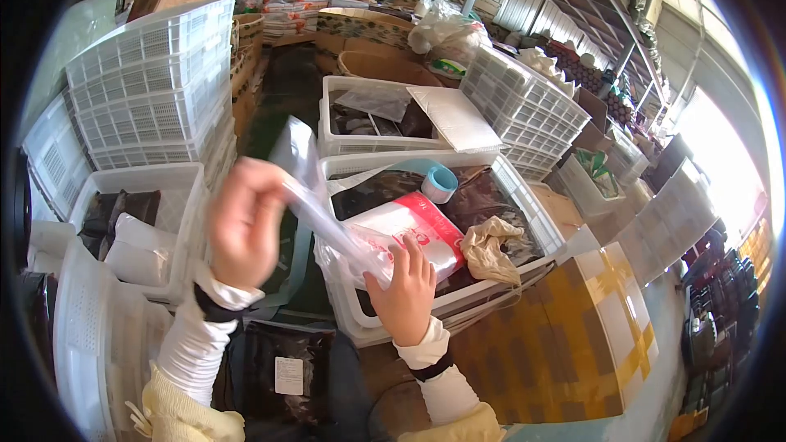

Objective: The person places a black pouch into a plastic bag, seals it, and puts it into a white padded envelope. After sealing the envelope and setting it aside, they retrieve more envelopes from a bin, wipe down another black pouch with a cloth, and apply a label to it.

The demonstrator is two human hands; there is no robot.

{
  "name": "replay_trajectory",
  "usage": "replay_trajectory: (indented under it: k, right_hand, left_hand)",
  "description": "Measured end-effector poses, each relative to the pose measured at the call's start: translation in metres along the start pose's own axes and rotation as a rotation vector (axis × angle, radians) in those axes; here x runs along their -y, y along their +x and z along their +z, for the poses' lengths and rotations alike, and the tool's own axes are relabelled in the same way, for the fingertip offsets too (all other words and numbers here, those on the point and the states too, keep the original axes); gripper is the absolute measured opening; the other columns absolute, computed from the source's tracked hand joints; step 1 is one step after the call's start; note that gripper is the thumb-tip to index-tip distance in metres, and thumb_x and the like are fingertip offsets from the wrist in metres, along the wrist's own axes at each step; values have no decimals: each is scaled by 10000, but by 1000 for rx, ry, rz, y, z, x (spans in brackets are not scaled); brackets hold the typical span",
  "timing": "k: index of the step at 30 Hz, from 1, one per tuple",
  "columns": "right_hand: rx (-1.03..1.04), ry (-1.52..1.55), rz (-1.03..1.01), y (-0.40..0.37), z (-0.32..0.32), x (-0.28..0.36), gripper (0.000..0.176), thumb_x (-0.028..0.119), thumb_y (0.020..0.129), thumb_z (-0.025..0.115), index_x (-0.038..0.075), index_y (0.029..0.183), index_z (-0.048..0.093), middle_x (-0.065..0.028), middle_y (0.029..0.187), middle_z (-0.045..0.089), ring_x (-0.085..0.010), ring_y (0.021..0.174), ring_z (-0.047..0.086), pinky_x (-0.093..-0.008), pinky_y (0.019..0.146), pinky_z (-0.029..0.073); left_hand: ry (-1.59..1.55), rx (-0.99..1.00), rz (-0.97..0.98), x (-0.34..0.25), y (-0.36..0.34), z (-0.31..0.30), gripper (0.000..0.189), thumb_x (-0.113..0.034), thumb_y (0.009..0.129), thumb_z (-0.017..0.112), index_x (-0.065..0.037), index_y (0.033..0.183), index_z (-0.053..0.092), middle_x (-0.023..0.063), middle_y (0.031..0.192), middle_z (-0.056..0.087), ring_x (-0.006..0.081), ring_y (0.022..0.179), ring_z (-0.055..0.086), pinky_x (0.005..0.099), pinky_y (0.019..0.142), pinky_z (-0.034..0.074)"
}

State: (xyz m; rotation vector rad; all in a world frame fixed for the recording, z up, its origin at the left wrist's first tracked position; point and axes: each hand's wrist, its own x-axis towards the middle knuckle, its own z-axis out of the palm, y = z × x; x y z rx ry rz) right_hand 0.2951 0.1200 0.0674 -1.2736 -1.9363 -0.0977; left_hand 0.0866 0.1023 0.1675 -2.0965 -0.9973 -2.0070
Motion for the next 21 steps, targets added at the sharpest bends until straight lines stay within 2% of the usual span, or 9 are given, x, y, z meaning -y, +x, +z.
replay_trajectory:
  k: [4, 7, 10, 11, 14, 15, 18, 19, 21]
  right_hand:
    - [77, -47, -30, -9, -6, 13, 560, 262, 650, 744, 91, 1128, 507, -182, 1283, 409, -416, 1204, 370, -614, 950, 251]
    - [132, 86, -177, -13, -11, 37, 484, 310, 694, 726, 99, 1092, 550, -193, 1298, 401, -440, 1242, 316, -669, 953, 174]
    - [241, 227, -412, -19, -9, 54, 415, 336, 734, 696, 76, 1036, 576, -201, 1284, 425, -431, 1232, 340, -664, 965, 155]
    - [251, 244, -480, -19, -9, 61, 371, 252, 755, 687, 38, 1034, 565, -210, 1245, 463, -418, 1202, 383, -616, 976, 217]
    - [225, 600, -232, -20, 14, 76, 358, 157, 751, 686, -1, 1039, 543, -230, 1211, 481, -412, 1165, 419, -504, 991, 296]
    - [219, 649, -156, -16, 15, 83, 493, 83, 744, 679, -28, 1168, 453, -245, 1237, 451, -388, 1160, 435, -407, 988, 337]
    - [188, 767, 60, -18, 40, 86, 680, 104, 762, 681, -26, 1308, 296, -239, 1292, 402, -351, 1202, 410, -398, 1004, 322]
    - [277, 823, 126, -21, 46, 84, 820, 151, 783, 681, -8, 1383, 144, -210, 1365, 323, -318, 1259, 347, -403, 1022, 302]
    - [436, 1130, 318, -35, 70, 77, 815, 184, 796, 679, 23, 1391, 146, -219, 1407, 252, -374, 1300, 262, -398, 1047, 260]
  left_hand:
    - [-185, -327, -245, 13, 5, -47, 64, -5, 887, 463, 5, 916, 520, 61, 896, 573, 142, 801, 545, 244, 764, 431]
    - [-498, -449, -316, 23, -10, -85, 108, -92, 863, 441, -22, 922, 498, 111, 956, 547, 165, 923, 500, 308, 861, 380]
    - [-603, -467, -380, 34, -40, -107, 106, -154, 790, 451, -54, 824, 447, 110, 897, 520, 192, 857, 484, 326, 831, 376]
    - [-610, -464, -390, 37, -50, -112, 101, -152, 784, 451, -56, 816, 441, 105, 885, 513, 192, 849, 480, 326, 818, 377]
    - [-617, -506, -418, 41, -72, -124, 83, -121, 788, 422, -43, 811, 439, 110, 841, 517, 203, 812, 501, 344, 776, 416]
    - [-601, -550, -437, 40, -76, -126, 85, -122, 794, 422, -43, 821, 440, 110, 852, 519, 204, 813, 504, 344, 774, 418]
    - [-593, -720, -572, 46, -88, -136, 120, -165, 859, 425, -61, 916, 442, 110, 938, 531, 229, 874, 528, 411, 842, 428]
    - [-604, -806, -656, 46, -91, -138, 132, -183, 873, 429, -70, 941, 442, 111, 958, 532, 237, 894, 531, 437, 869, 423]
    - [-663, -884, -749, 52, -99, -144, 175, -239, 893, 451, -97, 994, 443, 114, 1024, 521, 269, 933, 532, 533, 975, 348]
